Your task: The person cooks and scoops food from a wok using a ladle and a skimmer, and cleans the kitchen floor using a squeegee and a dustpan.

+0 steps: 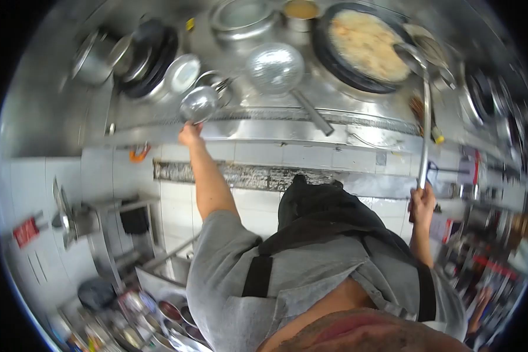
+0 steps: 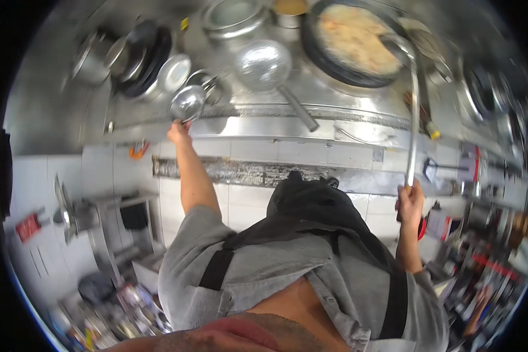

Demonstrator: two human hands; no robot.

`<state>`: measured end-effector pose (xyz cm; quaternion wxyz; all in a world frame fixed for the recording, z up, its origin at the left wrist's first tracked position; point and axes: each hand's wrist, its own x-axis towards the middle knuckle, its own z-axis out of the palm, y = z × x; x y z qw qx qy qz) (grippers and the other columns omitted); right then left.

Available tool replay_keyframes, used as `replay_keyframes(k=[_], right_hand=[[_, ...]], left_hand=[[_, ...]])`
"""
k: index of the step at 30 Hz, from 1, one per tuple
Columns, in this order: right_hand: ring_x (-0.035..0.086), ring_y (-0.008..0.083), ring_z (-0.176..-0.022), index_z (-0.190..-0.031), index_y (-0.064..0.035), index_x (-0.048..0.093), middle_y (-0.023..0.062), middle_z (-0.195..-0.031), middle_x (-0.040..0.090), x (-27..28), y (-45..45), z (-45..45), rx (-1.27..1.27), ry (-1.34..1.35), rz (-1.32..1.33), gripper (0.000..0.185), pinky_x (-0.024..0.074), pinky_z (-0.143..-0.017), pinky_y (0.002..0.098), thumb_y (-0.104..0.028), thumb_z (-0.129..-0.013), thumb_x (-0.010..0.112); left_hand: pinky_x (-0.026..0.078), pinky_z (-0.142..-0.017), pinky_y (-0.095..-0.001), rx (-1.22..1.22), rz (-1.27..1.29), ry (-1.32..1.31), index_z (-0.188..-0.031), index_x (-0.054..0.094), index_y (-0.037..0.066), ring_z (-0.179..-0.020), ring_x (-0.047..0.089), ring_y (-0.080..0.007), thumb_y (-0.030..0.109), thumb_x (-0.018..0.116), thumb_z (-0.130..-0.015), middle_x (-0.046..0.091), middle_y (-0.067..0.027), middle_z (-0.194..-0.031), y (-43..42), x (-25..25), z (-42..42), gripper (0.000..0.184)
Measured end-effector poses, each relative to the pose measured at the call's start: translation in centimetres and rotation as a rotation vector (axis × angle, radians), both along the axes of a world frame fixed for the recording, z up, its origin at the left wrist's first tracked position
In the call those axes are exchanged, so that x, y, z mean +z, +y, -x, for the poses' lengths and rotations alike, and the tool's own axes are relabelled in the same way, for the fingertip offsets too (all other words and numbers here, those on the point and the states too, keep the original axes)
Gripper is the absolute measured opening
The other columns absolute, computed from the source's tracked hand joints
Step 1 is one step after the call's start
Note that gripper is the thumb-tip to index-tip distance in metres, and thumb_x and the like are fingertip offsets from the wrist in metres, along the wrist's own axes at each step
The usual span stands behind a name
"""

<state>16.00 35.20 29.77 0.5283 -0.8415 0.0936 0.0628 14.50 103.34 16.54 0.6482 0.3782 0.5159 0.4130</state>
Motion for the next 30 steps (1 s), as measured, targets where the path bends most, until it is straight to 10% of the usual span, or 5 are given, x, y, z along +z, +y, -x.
replay_keyframes(k=[6,8,14,22,30], right_hand=[[0.044,0.0118,-0.042,-0.110,0.0026,0.051,0.0063,-0.054,0.047,2.3,-2.1,-0.9,-0.002,-0.079,0.299,0.036,0.0370,-0.042,0.0283,-0.007,-0.077,0.058],[0.051,0.0220,-0.048,-0.112,-0.0002,0.051,0.0147,-0.058,0.051,2.9,-5.2,-1.7,0.115,-0.163,0.554,0.038,0.0428,-0.051,0.0341,-0.006,-0.075,0.058],[0.056,0.0383,-0.068,-0.110,-0.0026,0.050,0.0203,-0.070,0.058,1.9,-8.5,-9.9,0.340,-0.280,0.822,0.039,0.0444,-0.062,0.0430,-0.006,-0.073,0.060],[0.056,0.0416,-0.077,-0.104,-0.0027,0.051,0.0239,-0.078,0.059,-3.0,-8.5,-18.0,0.346,-0.262,0.582,0.029,0.0441,-0.066,0.0489,-0.007,-0.076,0.056],[0.058,0.0391,-0.077,-0.111,-0.0009,0.050,0.0234,-0.080,0.059,-1.8,-10.5,-24.8,0.281,-0.350,0.383,0.033,0.0453,-0.069,0.0424,-0.008,-0.078,0.056]], left_hand=[[0.051,-0.054,-0.0346,-0.186,0.118,-0.105,-0.079,0.056,-0.005,-0.066,0.060,-0.0230,0.001,0.057,-0.073,0.059,-0.0125,-0.077,-2.3,-2.7,-3.0,0.009],[0.049,-0.062,-0.0305,-0.802,-0.354,0.004,-0.083,0.059,0.002,-0.068,0.057,-0.0196,0.020,0.056,-0.081,0.060,-0.0099,-0.077,-7.6,-8.9,-3.6,0.018],[0.051,-0.066,-0.0392,-0.881,0.858,-0.288,-0.099,0.045,-0.002,-0.080,0.058,-0.0316,0.022,0.059,-0.081,0.053,-0.0195,-0.096,-31.9,0.2,-11.3,0.033],[0.044,-0.045,-0.0306,-0.706,0.520,-0.221,-0.071,0.048,-0.001,-0.051,0.049,-0.0187,0.001,0.051,-0.073,0.050,-0.0108,-0.063,-31.9,-0.2,-11.7,0.004],[0.041,-0.034,-0.0295,-0.823,-0.224,0.270,-0.094,0.040,-0.003,-0.042,0.051,-0.0182,-0.003,0.053,-0.070,0.050,-0.0102,-0.062,-35.8,13.2,-9.2,0.027]])
